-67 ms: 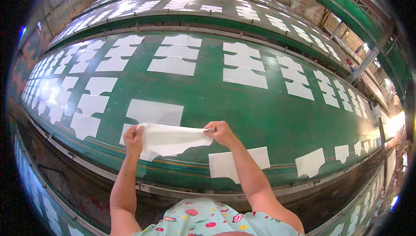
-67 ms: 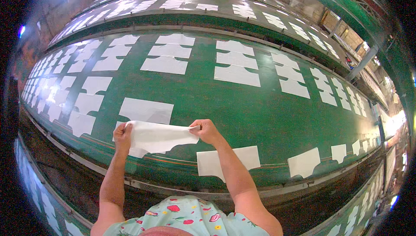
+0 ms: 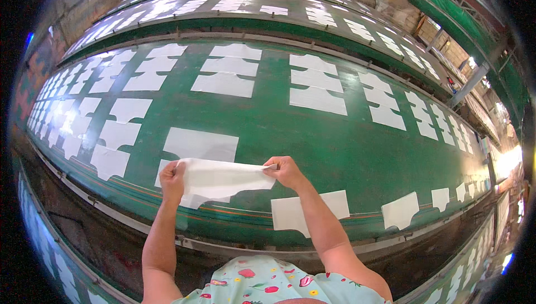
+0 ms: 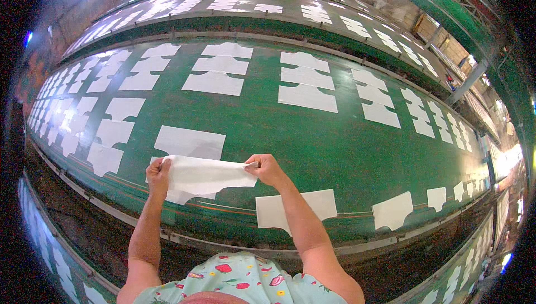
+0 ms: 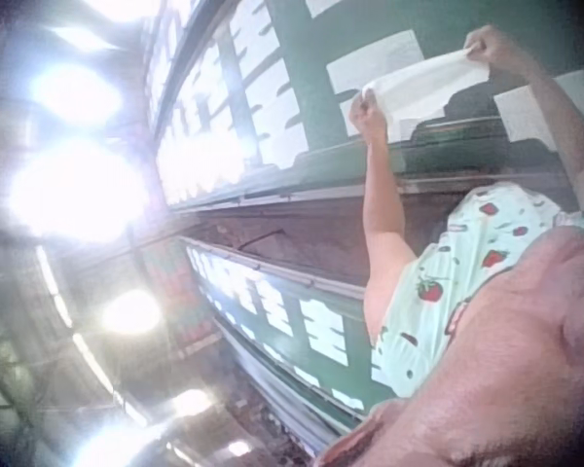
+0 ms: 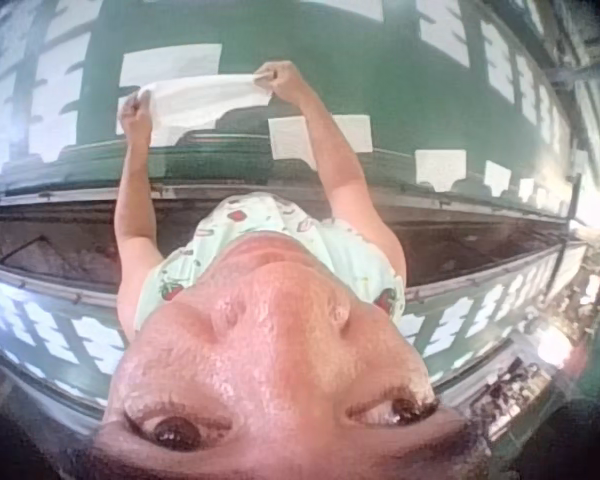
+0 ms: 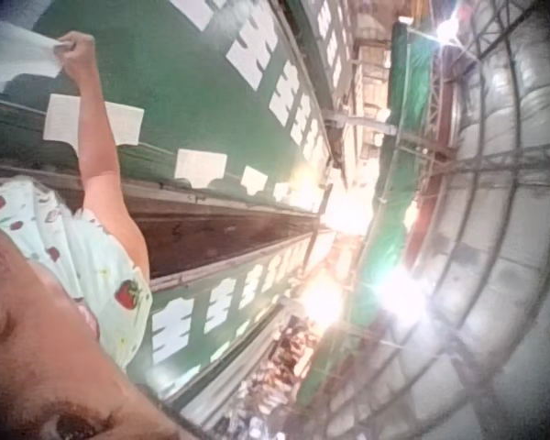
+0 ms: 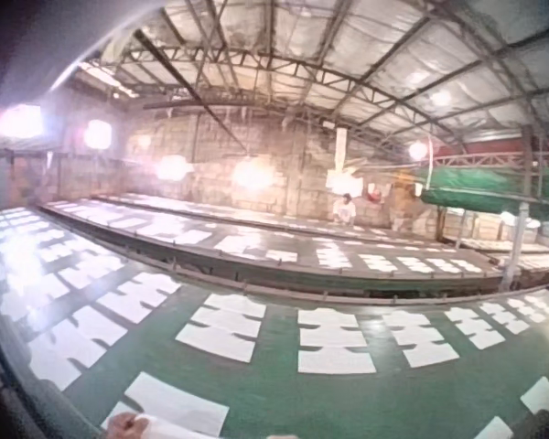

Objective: The person repeatedly picks up white rectangular sheets from a green conveyor belt and folds them in half by hand. The folded sheets are placed back onto the belt in a row as the belt moves forward.

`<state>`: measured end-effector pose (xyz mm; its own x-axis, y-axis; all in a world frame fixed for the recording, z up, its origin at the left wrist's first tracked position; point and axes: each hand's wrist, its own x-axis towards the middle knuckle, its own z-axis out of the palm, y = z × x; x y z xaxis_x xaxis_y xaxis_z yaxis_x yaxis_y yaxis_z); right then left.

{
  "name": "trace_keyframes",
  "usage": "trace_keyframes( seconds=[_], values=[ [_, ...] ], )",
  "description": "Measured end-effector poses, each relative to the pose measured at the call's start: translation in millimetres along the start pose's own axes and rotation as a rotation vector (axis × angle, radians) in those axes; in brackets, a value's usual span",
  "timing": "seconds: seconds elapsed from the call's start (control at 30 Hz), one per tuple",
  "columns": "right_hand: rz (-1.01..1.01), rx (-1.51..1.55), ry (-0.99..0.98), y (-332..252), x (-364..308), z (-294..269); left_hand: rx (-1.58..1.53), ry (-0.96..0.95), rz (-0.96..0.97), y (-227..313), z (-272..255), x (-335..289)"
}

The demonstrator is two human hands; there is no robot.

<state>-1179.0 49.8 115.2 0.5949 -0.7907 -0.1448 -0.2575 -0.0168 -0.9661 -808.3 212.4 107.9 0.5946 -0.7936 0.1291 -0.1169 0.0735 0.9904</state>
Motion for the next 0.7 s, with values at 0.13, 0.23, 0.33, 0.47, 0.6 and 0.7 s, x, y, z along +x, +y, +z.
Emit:
trace_keyframes(
  seconds=[0.13, 0.23, 0.33, 0.47, 0.6, 0.7],
  values=[
    [-0.009, -0.051, 0.026, 0.6, 31.7, 18.0, 0.103, 0.036, 0.02, -10.4, -14.5, 30.2],
    [-0.046, -0.031, 0.047, 4.7, 72.8, 34.5, 0.313, 0.041, 0.085, -30.2, -30.4, 77.7],
    [-0.079, -0.056, 0.056, 20.4, 103.6, 55.7, 0.444, 0.01, 0.167, -63.2, -57.0, 121.0],
    [0.071, 0.026, 0.156, 29.2, 146.4, 78.4, 0.354, 0.073, 0.007, -93.6, -60.2, 176.8],
    [0.095, 0.034, 0.352, 40.0, 199.3, 84.6, 0.53, 0.075, 0.15, -116.9, -52.9, 244.3],
    [0.053, -0.028, 0.423, 48.2, 237.5, 80.9, 0.693, 0.054, 0.322, -135.0, -47.0, 287.2]
  ],
)
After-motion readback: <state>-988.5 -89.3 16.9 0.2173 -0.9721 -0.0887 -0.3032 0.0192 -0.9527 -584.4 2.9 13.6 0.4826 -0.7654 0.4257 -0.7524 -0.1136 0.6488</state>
